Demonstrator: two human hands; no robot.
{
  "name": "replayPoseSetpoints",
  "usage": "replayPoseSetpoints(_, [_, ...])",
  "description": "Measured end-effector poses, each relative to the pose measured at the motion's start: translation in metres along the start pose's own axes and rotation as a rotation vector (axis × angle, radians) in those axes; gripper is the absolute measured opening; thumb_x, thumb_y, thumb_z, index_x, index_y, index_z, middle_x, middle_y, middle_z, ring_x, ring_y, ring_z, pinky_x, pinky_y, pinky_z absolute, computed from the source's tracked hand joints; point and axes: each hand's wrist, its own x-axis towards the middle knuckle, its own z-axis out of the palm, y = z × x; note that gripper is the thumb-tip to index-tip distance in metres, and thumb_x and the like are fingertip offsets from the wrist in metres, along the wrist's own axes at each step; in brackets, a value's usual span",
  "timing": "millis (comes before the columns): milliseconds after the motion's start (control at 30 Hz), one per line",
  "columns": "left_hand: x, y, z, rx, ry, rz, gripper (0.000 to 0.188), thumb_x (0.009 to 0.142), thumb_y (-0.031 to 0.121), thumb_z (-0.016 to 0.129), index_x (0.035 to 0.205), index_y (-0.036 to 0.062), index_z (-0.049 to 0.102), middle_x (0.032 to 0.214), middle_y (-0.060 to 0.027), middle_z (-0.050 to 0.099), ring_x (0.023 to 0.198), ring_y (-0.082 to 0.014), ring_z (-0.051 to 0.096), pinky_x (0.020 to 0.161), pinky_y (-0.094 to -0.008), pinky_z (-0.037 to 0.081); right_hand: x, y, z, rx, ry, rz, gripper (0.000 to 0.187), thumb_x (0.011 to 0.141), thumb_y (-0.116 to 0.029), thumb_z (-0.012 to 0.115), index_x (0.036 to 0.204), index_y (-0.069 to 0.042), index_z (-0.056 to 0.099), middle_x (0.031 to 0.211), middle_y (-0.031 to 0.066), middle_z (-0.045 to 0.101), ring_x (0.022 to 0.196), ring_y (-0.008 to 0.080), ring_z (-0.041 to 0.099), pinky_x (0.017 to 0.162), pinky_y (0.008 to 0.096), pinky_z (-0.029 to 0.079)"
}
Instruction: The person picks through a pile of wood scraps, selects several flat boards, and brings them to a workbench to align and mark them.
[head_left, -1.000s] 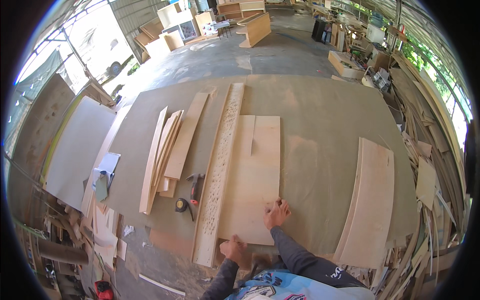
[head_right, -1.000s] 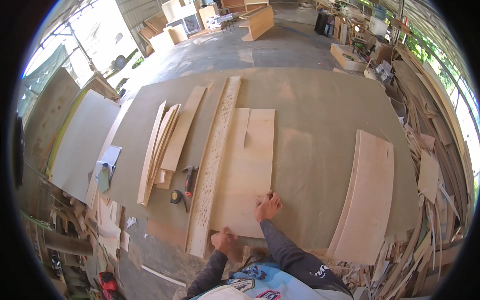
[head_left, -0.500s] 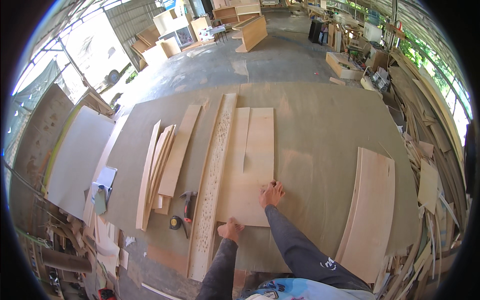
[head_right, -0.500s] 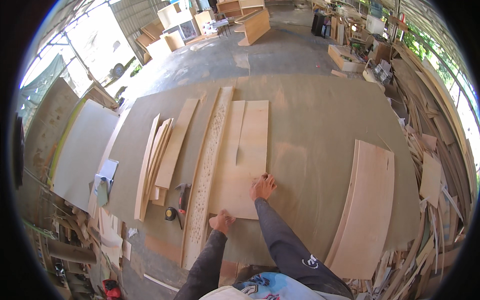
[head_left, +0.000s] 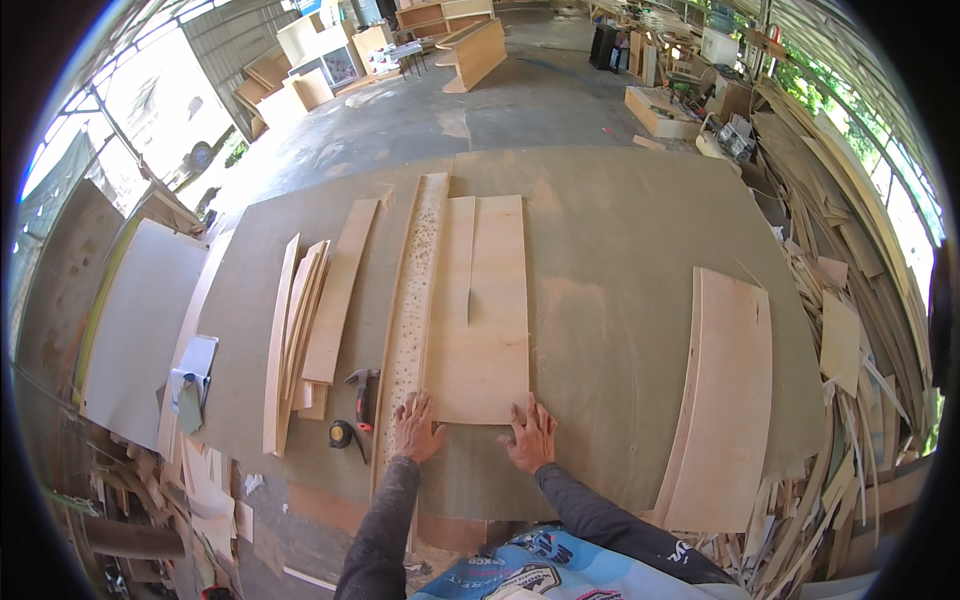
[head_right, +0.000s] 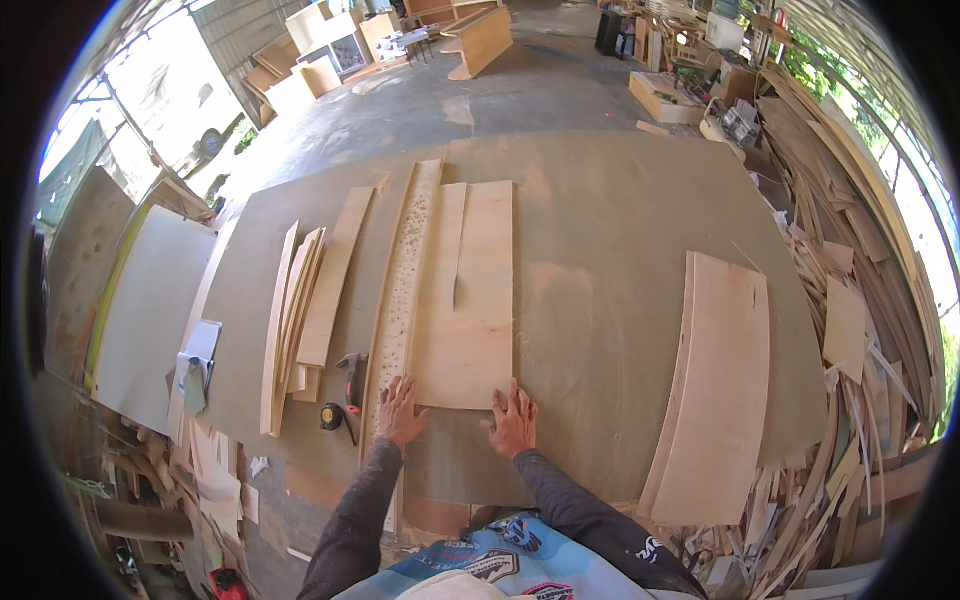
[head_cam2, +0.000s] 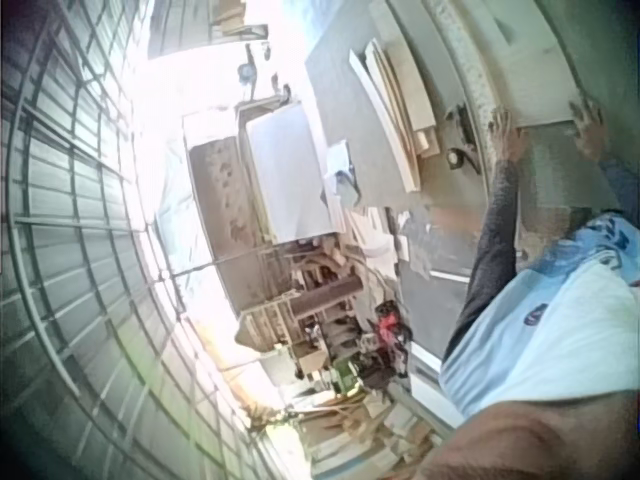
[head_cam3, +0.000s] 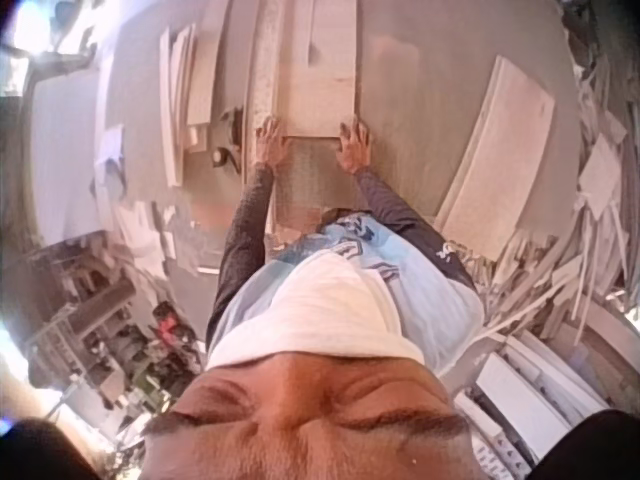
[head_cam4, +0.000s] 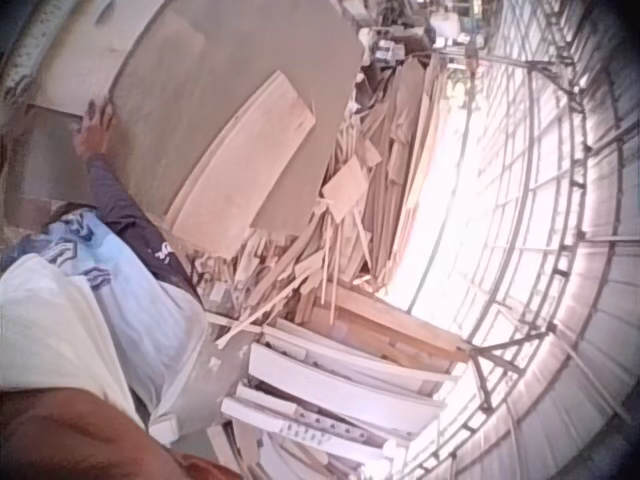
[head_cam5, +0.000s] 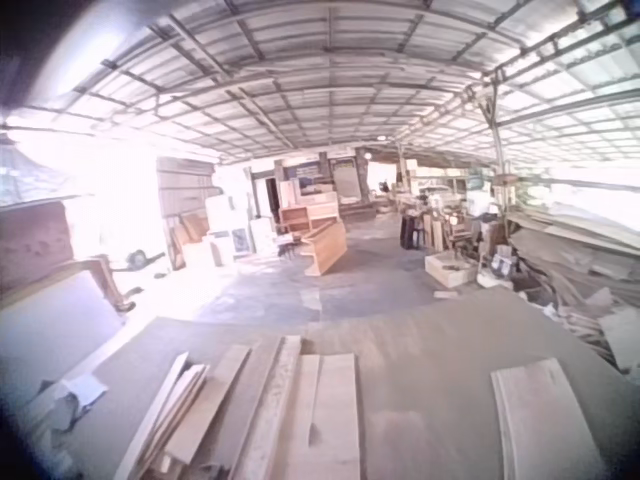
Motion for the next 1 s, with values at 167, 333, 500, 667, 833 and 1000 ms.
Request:
replayPoseSetpoints(167, [0.010,-0.032,0.015,0.086,-0.132,0.161,0.070,0.084,0.038,0.063,0.142,0.0057,0.041,0.150,-0.0100,0.036,0.144,-0.0316,0.020,0.110,-0.0604,0.019,0.008,0.002,0.013,-0.026,0.061,0.010,0.053,0.087,-0.029,0.061,0.136,-0.009,0.053,0.151,0.0256,0.026,0.132,0.0384,0.028,0.106,0.0551,0.023])
replayPoseSetpoints(333, [0.025,-0.046,0.031,0.217,-0.098,0.254,0.069,0.086,0.043,0.059,0.141,0.0037,0.042,0.149,-0.0104,0.037,0.143,-0.0337,0.019,0.111,-0.0607,0.014,0.023,-0.002,0.001,-0.006,0.016,0.044,0.048,0.089,-0.024,0.059,0.134,-0.008,0.054,0.149,0.0250,0.029,0.133,0.0373,0.028,0.105,0.0557,0.022])
replayPoseSetpoints(500, [0.061,-0.055,0.042,0.329,-0.075,0.285,0.069,0.087,0.044,0.056,0.140,0.0016,0.043,0.149,-0.0104,0.038,0.143,-0.0338,0.021,0.112,-0.0603,0.013,0.060,0.004,-0.001,-0.003,0.006,0.068,0.048,0.089,-0.023,0.059,0.134,-0.008,0.055,0.147,0.0253,0.032,0.134,0.0374,0.027,0.105,0.0561,0.022])
replayPoseSetpoints(667, [0.106,-0.059,0.039,0.385,-0.100,0.265,0.070,0.089,0.047,0.053,0.141,0.0009,0.042,0.150,-0.0100,0.036,0.142,-0.0336,0.022,0.113,-0.0596,0.012,0.104,0.014,0.005,-0.061,0.066,0.039,0.047,0.086,-0.024,0.063,0.130,-0.008,0.058,0.145,0.0244,0.031,0.129,0.0363,0.029,0.103,0.0538,0.021])
replayPoseSetpoints(833, [0.152,-0.056,0.036,0.384,-0.146,0.226,0.071,0.090,0.045,0.052,0.143,0.0002,0.038,0.149,-0.0129,0.036,0.143,-0.0358,0.021,0.114,-0.0603,0.008,0.147,0.021,-0.001,-0.024,0.013,0.088,0.048,0.090,-0.023,0.059,0.135,-0.008,0.053,0.147,0.0248,0.032,0.135,0.0383,0.029,0.108,0.0581,0.021])
replayPoseSetpoints(1000, [0.193,-0.052,0.031,0.452,-0.170,0.181,0.072,0.089,0.045,0.053,0.144,0.0012,0.038,0.151,-0.0099,0.036,0.143,-0.0334,0.021,0.115,-0.0604,0.009,0.187,0.028,-0.003,-0.014,-0.014,0.115,0.050,0.090,-0.023,0.059,0.137,-0.009,0.051,0.149,0.0239,0.029,0.137,0.0378,0.026,0.109,0.0598,0.021])
